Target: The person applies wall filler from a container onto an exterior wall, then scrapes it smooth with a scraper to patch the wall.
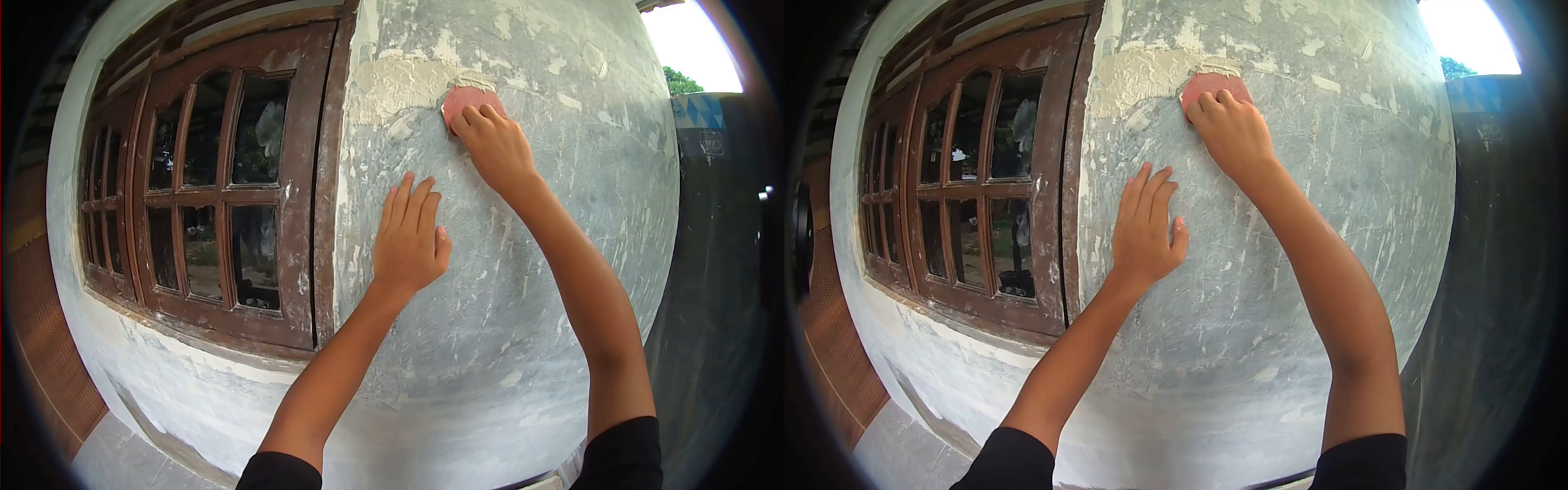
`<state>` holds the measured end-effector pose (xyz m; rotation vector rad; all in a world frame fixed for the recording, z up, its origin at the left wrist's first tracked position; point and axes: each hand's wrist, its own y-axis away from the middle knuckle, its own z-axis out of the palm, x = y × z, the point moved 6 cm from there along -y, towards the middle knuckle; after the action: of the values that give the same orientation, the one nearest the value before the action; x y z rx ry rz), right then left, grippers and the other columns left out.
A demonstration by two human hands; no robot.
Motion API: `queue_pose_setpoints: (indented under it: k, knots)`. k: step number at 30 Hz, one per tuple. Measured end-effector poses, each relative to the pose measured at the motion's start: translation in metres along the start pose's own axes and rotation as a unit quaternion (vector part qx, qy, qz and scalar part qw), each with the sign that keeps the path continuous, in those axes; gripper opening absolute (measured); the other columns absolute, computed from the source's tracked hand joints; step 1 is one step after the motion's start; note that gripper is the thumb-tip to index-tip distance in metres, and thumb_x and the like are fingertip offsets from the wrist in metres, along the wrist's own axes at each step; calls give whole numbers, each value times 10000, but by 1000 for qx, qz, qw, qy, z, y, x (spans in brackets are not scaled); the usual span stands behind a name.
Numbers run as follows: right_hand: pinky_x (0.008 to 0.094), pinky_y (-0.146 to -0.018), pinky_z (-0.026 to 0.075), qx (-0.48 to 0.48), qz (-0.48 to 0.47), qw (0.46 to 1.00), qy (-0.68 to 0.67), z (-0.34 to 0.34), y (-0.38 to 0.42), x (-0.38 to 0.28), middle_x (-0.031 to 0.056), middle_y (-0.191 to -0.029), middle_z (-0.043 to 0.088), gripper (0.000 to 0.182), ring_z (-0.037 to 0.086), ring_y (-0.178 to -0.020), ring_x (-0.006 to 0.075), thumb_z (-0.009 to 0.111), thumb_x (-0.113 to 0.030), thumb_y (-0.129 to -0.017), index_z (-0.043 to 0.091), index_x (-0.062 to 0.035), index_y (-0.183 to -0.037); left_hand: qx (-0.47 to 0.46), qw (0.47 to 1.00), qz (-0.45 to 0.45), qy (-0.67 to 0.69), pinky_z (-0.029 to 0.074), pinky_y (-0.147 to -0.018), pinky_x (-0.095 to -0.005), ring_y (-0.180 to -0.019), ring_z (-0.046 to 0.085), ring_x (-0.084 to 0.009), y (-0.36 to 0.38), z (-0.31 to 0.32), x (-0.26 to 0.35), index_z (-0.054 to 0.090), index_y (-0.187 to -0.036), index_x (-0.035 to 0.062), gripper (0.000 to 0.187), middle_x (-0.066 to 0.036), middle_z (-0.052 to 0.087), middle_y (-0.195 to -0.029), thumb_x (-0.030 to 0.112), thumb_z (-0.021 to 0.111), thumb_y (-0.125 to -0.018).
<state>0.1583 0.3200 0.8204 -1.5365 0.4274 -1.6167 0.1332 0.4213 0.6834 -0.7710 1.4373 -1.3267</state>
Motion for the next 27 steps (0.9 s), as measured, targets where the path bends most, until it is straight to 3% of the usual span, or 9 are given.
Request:
queue_pose_setpoints:
  k: [4,11,14,16,17,19,23,26,27]
  knots:
    - [312,-704,559,-44,-12,999,-10,6,6,-2,22,-928,596,135,629,-904,190,634,-70,-799,607,-87,-931,7,1000,1,-2,307,-1141,-565,-1382,395,-412,-1,1,0,528,-1231,-3,468,-172,502,-1401,105,593,-780]
    - [309,-689,569,-36,-34,998,-29,-14,33,-11,20,-940,628,152,646,-908,174,669,-107,-803,638,-115,-951,10,1000,8,-8,309,-1143,-567,-1383,396,-413,0,1,0,529,-1230,-7,463,-175,504,-1398,109,594,-786]
    - [354,-689,566,30,6,995,-91,-44,36,4,28,-943,616,148,640,-909,199,655,-77,-811,637,-133,-947,4,1000,7,-15,306,-1146,-568,-1388,392,-412,2,3,-1,529,-1232,-7,460,-176,501,-1403,110,587,-790]
    - [375,-726,554,51,128,979,-147,-62,32,31,41,-936,652,114,654,-916,245,646,-75,-843,622,-106,-950,3,1000,6,-16,306,-1146,-570,-1388,392,-411,2,2,-1,529,-1233,-5,461,-176,499,-1407,110,585,-791]
    - [375,-726,554,49,128,979,-148,-69,27,39,41,-936,652,114,654,-916,245,646,-75,-843,622,-106,-950,1,1000,5,-17,307,-1146,-571,-1389,392,-409,2,2,0,528,-1234,-4,461,-177,498,-1410,110,582,-791]
    - [347,-779,539,73,225,937,-259,-74,15,73,65,-956,702,172,672,-929,252,632,-79,-870,665,-62,-1039,2,1000,4,-16,311,-1144,-573,-1391,391,-409,2,3,0,526,-1233,-2,462,-177,496,-1413,109,582,-788]
    - [322,-832,503,72,234,923,-297,-43,-21,128,112,-1035,696,230,664,-900,219,609,-69,-916,615,-28,-1142,5,1000,7,-13,323,-1137,-577,-1399,384,-409,2,4,-1,520,-1233,1,466,-179,493,-1419,108,582,-783]
    - [319,-897,496,27,284,817,-502,-2,-47,151,59,-1062,683,267,633,-959,152,555,-55,-944,619,-20,-1201,3,1000,9,-11,326,-1136,-578,-1404,378,-410,3,3,-1,517,-1235,4,471,-180,492,-1418,108,583,-781]
    - [319,-897,496,29,282,817,-502,3,-55,155,59,-1062,683,267,633,-959,152,555,-55,-944,619,-20,-1201,4,1000,10,-12,326,-1136,-578,-1404,378,-410,3,3,-1,517,-1235,4,471,-180,492,-1418,108,583,-781]
